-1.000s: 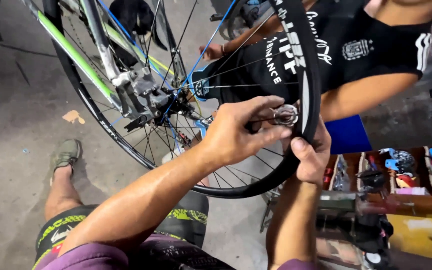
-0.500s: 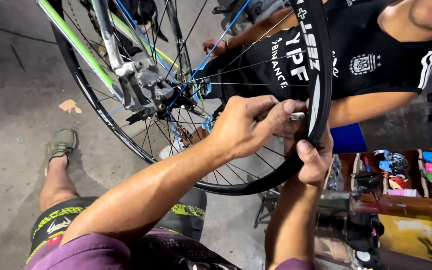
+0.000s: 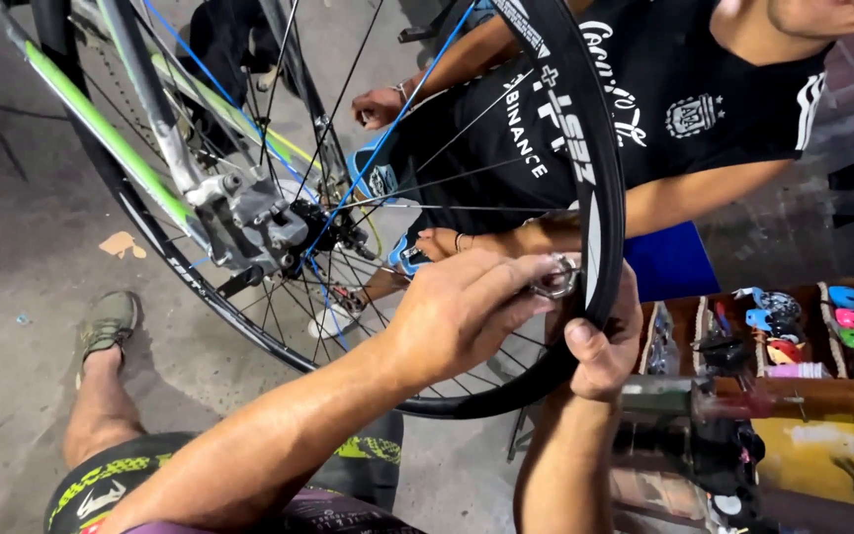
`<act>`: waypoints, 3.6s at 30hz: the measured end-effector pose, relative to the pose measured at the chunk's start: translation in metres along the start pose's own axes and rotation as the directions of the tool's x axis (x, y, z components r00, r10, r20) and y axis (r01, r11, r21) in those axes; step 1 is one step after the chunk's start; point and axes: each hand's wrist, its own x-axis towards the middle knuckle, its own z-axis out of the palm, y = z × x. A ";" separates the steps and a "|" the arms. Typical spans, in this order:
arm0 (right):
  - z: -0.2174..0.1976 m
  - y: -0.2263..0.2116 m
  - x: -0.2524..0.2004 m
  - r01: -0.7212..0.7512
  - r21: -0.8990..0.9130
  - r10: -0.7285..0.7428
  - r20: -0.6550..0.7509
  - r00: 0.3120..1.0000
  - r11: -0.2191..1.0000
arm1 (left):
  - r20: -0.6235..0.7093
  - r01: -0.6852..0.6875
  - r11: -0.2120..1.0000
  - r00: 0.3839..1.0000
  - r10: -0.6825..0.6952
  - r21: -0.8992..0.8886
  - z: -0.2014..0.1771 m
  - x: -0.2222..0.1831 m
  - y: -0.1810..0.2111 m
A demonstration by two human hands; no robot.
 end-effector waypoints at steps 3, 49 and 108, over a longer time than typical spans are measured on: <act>0.029 -0.005 0.013 0.023 0.129 -0.026 0.023 0.999 0.991 | -0.033 0.154 0.982 0.987 -0.158 -0.113 0.005 0.006 -0.003; 0.035 -0.024 0.009 -0.010 -0.134 0.012 0.014 1.000 0.991 | -0.067 0.158 0.979 0.986 -0.151 0.131 0.004 0.013 0.014; 0.021 -0.011 -0.011 0.026 -0.149 -0.040 -0.095 0.995 0.989 | -0.007 0.032 0.999 0.999 -0.032 0.012 -0.007 -0.006 0.006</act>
